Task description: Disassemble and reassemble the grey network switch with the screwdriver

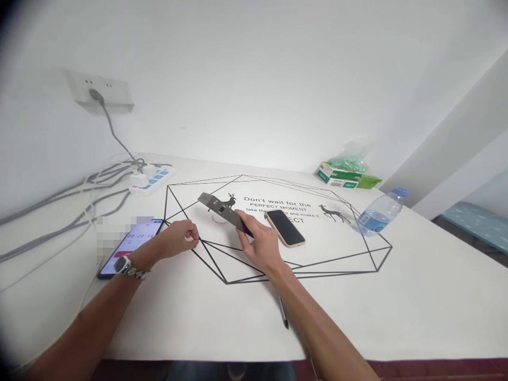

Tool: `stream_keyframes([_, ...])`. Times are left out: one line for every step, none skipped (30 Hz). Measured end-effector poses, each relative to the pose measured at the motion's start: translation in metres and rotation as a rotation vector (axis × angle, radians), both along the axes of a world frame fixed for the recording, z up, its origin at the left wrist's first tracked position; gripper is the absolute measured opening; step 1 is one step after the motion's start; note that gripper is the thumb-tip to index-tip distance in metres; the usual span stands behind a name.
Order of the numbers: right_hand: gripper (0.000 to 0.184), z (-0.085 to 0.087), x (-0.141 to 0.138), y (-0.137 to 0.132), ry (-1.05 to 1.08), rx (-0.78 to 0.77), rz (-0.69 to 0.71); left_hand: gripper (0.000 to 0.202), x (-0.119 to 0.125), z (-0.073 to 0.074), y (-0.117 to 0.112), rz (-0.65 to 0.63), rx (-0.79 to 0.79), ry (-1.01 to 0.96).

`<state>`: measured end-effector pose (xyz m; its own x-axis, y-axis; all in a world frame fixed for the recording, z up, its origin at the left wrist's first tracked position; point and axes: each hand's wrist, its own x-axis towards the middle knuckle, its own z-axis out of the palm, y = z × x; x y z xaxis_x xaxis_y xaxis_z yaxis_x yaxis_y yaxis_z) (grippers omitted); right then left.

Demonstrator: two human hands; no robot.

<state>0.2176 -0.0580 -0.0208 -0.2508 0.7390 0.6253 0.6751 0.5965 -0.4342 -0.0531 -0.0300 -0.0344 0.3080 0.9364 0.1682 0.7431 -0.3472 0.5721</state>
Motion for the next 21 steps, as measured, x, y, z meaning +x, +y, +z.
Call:
stream_keyframes([0.045, 0.000, -0.001, 0.000, -0.021, 0.001, 0.003, 0.006, 0.001, -0.002, 0.001, 0.003, 0.020, 0.001])
stream_keyframes([0.046, -0.001, -0.001, 0.000, -0.032, 0.000, -0.005, 0.007, 0.001, -0.003, 0.002, -0.003, 0.033, 0.000])
stream_keyframes([0.046, -0.001, -0.001, 0.000, -0.038, -0.001, -0.017, 0.008, 0.002, -0.004, 0.003, -0.013, 0.039, -0.001])
stream_keyframes([0.047, -0.002, -0.001, 0.000, -0.039, 0.002, -0.029, 0.009, 0.002, -0.004, 0.003, -0.028, 0.036, -0.001])
stream_keyframes([0.047, -0.002, -0.001, 0.001, -0.040, 0.010, -0.039, 0.010, 0.003, -0.004, 0.004, -0.042, 0.029, 0.000])
stream_keyframes([0.047, -0.002, -0.001, 0.001, -0.044, 0.019, -0.046, 0.011, 0.003, -0.003, 0.004, -0.052, 0.022, 0.002])
stream_keyframes([0.048, -0.002, -0.001, 0.001, -0.049, 0.025, -0.049, 0.012, 0.003, -0.003, 0.004, -0.055, 0.019, 0.005])
stream_keyframes([0.048, -0.002, -0.001, 0.001, -0.056, 0.026, -0.047, 0.013, 0.004, -0.003, 0.004, -0.057, 0.022, 0.006])
stream_keyframes([0.049, -0.003, -0.002, 0.000, -0.066, 0.025, -0.041, 0.012, 0.004, -0.003, 0.004, -0.061, 0.029, 0.004])
stream_keyframes([0.049, -0.003, -0.002, 0.000, -0.077, 0.025, -0.034, 0.012, 0.004, -0.003, 0.004, -0.071, 0.039, -0.003])
stream_keyframes([0.049, -0.003, -0.003, -0.001, -0.088, 0.028, -0.026, 0.011, 0.005, -0.003, 0.004, -0.083, 0.048, -0.014])
stream_keyframes([0.050, -0.003, -0.004, -0.001, -0.096, 0.034, -0.018, 0.010, 0.005, -0.004, 0.004, -0.090, 0.050, -0.031])
stream_keyframes([0.050, -0.004, -0.004, -0.001, -0.100, 0.043, -0.012, 0.009, 0.004, -0.004, 0.004, -0.084, 0.043, -0.053])
stream_keyframes([0.050, -0.005, -0.004, -0.001, -0.101, 0.053, -0.008, 0.008, 0.003, -0.003, 0.005, -0.065, 0.031, -0.082])
stream_keyframes([0.051, -0.006, -0.004, -0.001, -0.099, 0.063, -0.005, 0.007, 0.001, -0.002, 0.006, -0.039, 0.021, -0.116])
stream_keyframes([0.052, -0.007, -0.004, -0.001, -0.101, 0.070, 0.000, 0.006, -0.002, 0.000, 0.007, -0.012, 0.014, -0.152])
stream_keyframes([0.053, -0.008, -0.004, 0.000, -0.108, 0.077, 0.007, 0.006, -0.006, 0.002, 0.008, 0.018, 0.016, -0.189])
stream_keyframes([0.055, -0.009, -0.004, 0.001, -0.122, 0.086, 0.019, 0.007, -0.010, 0.005, 0.008, 0.035, 0.033, -0.221])
stream_keyframes([0.057, -0.011, -0.004, 0.002, -0.142, 0.093, 0.037, 0.008, -0.014, 0.009, 0.009, 0.055, 0.049, -0.244])
stream_keyframes([0.058, -0.012, -0.005, 0.003, -0.167, 0.099, 0.060, 0.009, -0.018, 0.012, 0.010, 0.101, 0.076, -0.265])
stream_keyframes([0.059, -0.014, -0.006, 0.004, -0.192, 0.100, 0.086, 0.011, -0.021, 0.015, 0.010, 0.142, 0.118, -0.289])
